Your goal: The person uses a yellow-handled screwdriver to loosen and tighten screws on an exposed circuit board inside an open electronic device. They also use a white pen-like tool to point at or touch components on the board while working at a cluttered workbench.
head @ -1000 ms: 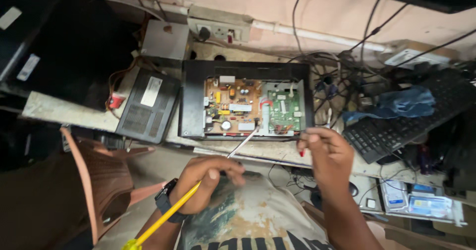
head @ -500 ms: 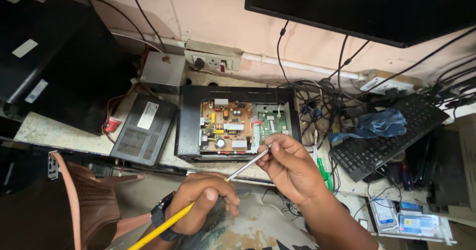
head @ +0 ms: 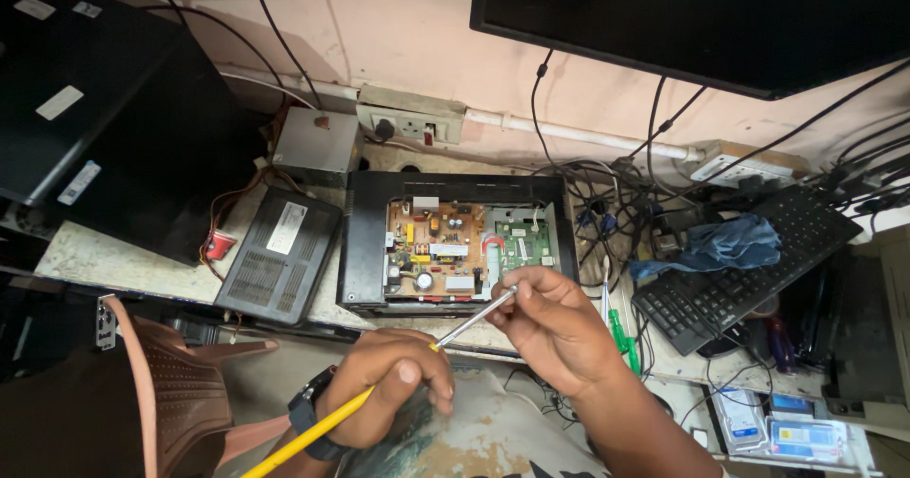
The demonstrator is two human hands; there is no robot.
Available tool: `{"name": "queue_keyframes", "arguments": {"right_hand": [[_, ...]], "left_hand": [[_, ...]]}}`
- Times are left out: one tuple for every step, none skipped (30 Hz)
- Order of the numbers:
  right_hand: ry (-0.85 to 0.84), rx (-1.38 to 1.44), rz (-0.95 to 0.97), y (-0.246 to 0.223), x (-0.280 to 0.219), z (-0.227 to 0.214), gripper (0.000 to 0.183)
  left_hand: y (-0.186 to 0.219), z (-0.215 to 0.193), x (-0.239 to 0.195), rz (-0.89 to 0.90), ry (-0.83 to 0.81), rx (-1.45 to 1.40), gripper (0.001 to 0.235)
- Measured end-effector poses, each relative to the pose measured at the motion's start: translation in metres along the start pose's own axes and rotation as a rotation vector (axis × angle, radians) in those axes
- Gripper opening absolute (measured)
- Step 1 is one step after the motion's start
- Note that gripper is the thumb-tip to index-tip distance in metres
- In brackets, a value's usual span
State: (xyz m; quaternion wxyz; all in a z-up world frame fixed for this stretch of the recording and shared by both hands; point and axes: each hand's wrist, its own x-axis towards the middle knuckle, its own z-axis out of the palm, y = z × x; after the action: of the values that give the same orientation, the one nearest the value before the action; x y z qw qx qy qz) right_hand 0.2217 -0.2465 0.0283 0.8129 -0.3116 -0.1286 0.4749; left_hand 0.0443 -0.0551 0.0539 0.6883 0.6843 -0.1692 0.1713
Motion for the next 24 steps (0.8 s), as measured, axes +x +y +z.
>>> {"name": "queue_keyframes", "arguments": {"right_hand": [[0.029, -0.037, -0.006, 0.000, 0.000, -0.002, 0.015], [0.056, -0.083, -0.019, -0.001, 0.001, -0.003, 0.017], [0.082, -0.128, -0.031, -0.002, 0.001, -0.005, 0.018], [0.109, -0.173, -0.042, -0.002, 0.001, -0.007, 0.020], [0.105, -0.230, -0.060, -0.004, 0.000, -0.009, 0.020], [0.101, -0.287, -0.078, -0.005, 0.000, -0.012, 0.021], [0.097, -0.343, -0.095, -0.005, 0.000, -0.014, 0.022], [0.097, -0.354, -0.091, -0.005, 0.000, -0.016, 0.021], [0.096, -0.366, -0.088, -0.004, 0.001, -0.017, 0.021], [0.095, -0.377, -0.085, -0.003, 0.002, -0.019, 0.020], [0.100, -0.442, -0.110, -0.003, 0.004, -0.020, 0.020], [0.104, -0.506, -0.137, -0.001, 0.006, -0.020, 0.020], [0.109, -0.570, -0.162, 0.000, 0.008, -0.020, 0.020], [0.114, -0.554, -0.152, 0.001, 0.010, -0.020, 0.020], [0.119, -0.537, -0.141, 0.002, 0.013, -0.020, 0.021], [0.124, -0.521, -0.129, 0.002, 0.015, -0.020, 0.022], [0.109, -0.491, -0.124, 0.001, 0.016, -0.020, 0.024], [0.094, -0.462, -0.119, -0.001, 0.018, -0.021, 0.027], [0.078, -0.432, -0.114, -0.003, 0.020, -0.021, 0.030], [0.054, -0.405, -0.118, -0.006, 0.022, -0.021, 0.033], [0.028, -0.377, -0.122, -0.010, 0.023, -0.021, 0.037], [0.002, -0.350, -0.126, -0.014, 0.024, -0.020, 0.040], [0.050, -0.363, -0.160, -0.017, 0.025, -0.018, 0.040], [0.099, -0.376, -0.194, -0.020, 0.027, -0.014, 0.041]], "left_hand": [[0.000, -0.001, 0.000, -0.006, -0.004, 0.008, 0.049], [0.001, -0.003, 0.001, -0.010, -0.007, 0.015, 0.049], [0.001, -0.004, 0.001, -0.015, -0.010, 0.022, 0.049], [0.001, -0.005, 0.002, -0.020, -0.013, 0.029, 0.049], [0.002, -0.005, 0.001, -0.052, -0.011, 0.026, 0.049], [0.003, -0.006, 0.001, -0.084, -0.008, 0.023, 0.048], [0.004, -0.006, 0.000, -0.118, -0.006, 0.019, 0.048], [0.004, -0.006, 0.001, -0.107, -0.007, 0.018, 0.048], [0.004, -0.006, 0.002, -0.096, -0.008, 0.017, 0.048], [0.005, -0.006, 0.003, -0.084, -0.009, 0.015, 0.047], [0.005, -0.007, 0.005, -0.111, -0.011, 0.001, 0.046], [0.007, -0.007, 0.006, -0.137, -0.013, -0.014, 0.045], [0.009, -0.007, 0.007, -0.164, -0.014, -0.029, 0.044], [0.011, -0.007, 0.008, -0.189, -0.009, -0.010, 0.042], [0.013, -0.007, 0.009, -0.214, -0.003, 0.008, 0.041], [0.015, -0.006, 0.010, -0.239, 0.003, 0.027, 0.040], [0.016, -0.006, 0.012, -0.234, 0.004, 0.050, 0.039], [0.017, -0.006, 0.013, -0.229, 0.005, 0.073, 0.039], [0.018, -0.006, 0.015, -0.224, 0.007, 0.095, 0.039], [0.019, -0.006, 0.017, -0.217, 0.000, 0.109, 0.039], [0.021, -0.006, 0.018, -0.211, -0.005, 0.124, 0.039], [0.022, -0.006, 0.020, -0.204, -0.011, 0.139, 0.039], [0.024, -0.006, 0.021, -0.225, 0.002, 0.127, 0.039], [0.027, -0.007, 0.024, -0.245, 0.014, 0.114, 0.039]]}}
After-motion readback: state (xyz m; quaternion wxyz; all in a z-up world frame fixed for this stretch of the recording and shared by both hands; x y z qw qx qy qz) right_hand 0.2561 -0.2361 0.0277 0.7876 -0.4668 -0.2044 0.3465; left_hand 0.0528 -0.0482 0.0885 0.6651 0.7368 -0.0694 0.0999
